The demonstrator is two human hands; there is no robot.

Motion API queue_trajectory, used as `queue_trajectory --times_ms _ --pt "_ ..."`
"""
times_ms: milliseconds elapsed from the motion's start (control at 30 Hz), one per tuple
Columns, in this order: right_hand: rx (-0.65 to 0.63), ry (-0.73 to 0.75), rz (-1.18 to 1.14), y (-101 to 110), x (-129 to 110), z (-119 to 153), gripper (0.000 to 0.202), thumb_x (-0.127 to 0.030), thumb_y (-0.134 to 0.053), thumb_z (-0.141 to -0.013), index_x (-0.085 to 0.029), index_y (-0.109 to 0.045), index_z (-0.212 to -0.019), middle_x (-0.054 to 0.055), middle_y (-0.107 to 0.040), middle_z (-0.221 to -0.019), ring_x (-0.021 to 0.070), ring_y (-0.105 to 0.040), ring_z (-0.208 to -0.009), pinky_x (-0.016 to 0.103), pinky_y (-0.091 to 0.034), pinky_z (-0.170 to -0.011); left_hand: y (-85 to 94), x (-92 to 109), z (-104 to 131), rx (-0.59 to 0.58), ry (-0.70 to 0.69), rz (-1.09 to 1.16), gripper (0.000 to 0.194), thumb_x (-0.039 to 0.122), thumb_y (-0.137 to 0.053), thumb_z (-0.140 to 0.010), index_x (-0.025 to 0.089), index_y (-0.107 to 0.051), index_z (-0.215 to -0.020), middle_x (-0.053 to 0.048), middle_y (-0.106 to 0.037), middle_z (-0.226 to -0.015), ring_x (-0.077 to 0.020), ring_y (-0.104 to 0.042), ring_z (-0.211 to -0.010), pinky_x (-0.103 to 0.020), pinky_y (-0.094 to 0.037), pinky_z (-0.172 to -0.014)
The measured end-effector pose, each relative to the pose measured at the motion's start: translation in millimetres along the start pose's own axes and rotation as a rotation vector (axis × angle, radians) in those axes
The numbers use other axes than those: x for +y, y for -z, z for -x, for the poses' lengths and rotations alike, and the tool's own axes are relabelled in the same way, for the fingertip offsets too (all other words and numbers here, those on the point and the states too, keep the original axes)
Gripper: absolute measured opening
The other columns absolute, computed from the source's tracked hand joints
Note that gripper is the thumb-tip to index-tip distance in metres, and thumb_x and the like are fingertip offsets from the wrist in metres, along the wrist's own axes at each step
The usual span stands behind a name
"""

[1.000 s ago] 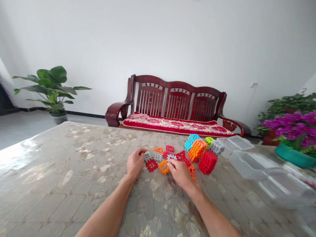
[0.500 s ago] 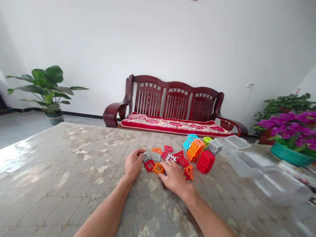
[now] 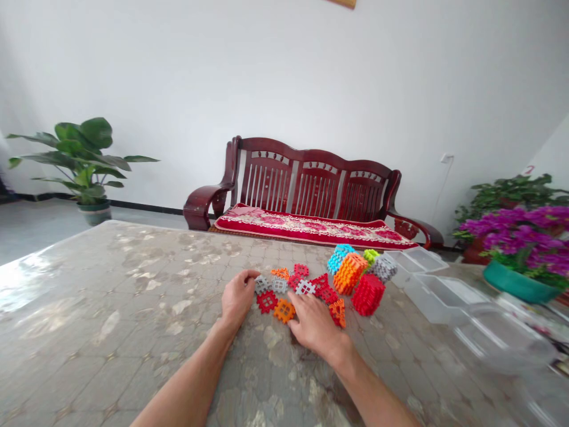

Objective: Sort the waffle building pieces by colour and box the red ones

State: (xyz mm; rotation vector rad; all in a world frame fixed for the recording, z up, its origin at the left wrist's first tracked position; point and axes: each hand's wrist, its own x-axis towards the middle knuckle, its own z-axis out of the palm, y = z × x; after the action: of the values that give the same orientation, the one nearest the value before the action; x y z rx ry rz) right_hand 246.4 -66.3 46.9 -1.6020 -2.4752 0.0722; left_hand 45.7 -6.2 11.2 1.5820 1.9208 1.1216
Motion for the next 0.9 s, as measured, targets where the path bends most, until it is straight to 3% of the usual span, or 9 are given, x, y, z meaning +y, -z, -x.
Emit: queue_trajectory --times_ms 167,333,467,600,767,900 --pt "0.004 -0.028 -0.005 -2 -2 0 0.051 -0.018 -0.056 -0.074 -0.02 -0.054 -0.125 0.009 -0.067 -0.114 0.024 -0.059 -0.106 0.032 -0.043 -0.09 -0.4 0 0 -0.001 0.009 -0.001 0.032 0.022 -0.043 -0.082 0.023 -0.07 -0.098 0.0 -0.074 -0.097 -0.0183 -0.066 -0.089 -0.025 -0.045 -0.076" --pt "0.101 -0.067 -0.117 3 5 0 0.057 -0.021 -0.06 -0.07 -0.022 -0.054 -0.127 0.007 -0.068 -0.111 0.0232 -0.061 -0.102 0.031 -0.045 -0.088 -1.9 -2 -1 0.011 0.001 0.001 0.031 0.022 -0.044 -0.08 0.024 -0.071 -0.096 -0.001 -0.074 -0.092 -0.0179 -0.066 -0.087 -0.025 -0.046 -0.077" --pt "0.291 -0.187 -0.202 38 34 -5 0.06 -0.028 -0.061 -0.073 -0.024 -0.05 -0.131 0.004 -0.069 -0.108 0.0192 -0.064 -0.092 0.029 -0.048 -0.08 -1.5 -2 -2 0.01 0.019 -0.002 0.031 0.022 -0.045 -0.08 0.024 -0.071 -0.097 0.0 -0.074 -0.093 -0.0185 -0.066 -0.087 -0.025 -0.046 -0.076" --pt "0.415 -0.38 -0.134 87 84 -11 0.058 -0.034 -0.063 -0.073 -0.024 -0.052 -0.129 0.004 -0.07 -0.108 0.0195 -0.066 -0.088 0.029 -0.047 -0.076 -0.5 0 -1 0.0 0.041 -0.019 0.031 0.024 -0.044 -0.081 0.025 -0.071 -0.097 0.0 -0.074 -0.095 -0.0193 -0.066 -0.088 -0.026 -0.046 -0.075" --pt "0.339 -0.519 0.014 125 136 -12 0.063 -0.038 -0.063 -0.072 -0.026 -0.049 -0.131 0.002 -0.072 -0.105 0.0226 -0.066 -0.092 0.029 -0.045 -0.07 -0.3 1 -1 -0.008 0.047 -0.02 0.031 0.024 -0.044 -0.082 0.025 -0.07 -0.098 0.0 -0.074 -0.096 -0.0189 -0.066 -0.089 -0.026 -0.044 -0.075" --pt "0.249 -0.548 0.114 132 148 -10 0.065 -0.04 -0.062 -0.072 -0.026 -0.047 -0.134 0.003 -0.071 -0.107 0.0248 -0.066 -0.095 0.03 -0.043 -0.068 -0.8 0 -1 -0.008 0.044 -0.006 0.031 0.023 -0.044 -0.081 0.025 -0.07 -0.098 0.0 -0.074 -0.095 -0.0187 -0.066 -0.089 -0.026 -0.045 -0.076"
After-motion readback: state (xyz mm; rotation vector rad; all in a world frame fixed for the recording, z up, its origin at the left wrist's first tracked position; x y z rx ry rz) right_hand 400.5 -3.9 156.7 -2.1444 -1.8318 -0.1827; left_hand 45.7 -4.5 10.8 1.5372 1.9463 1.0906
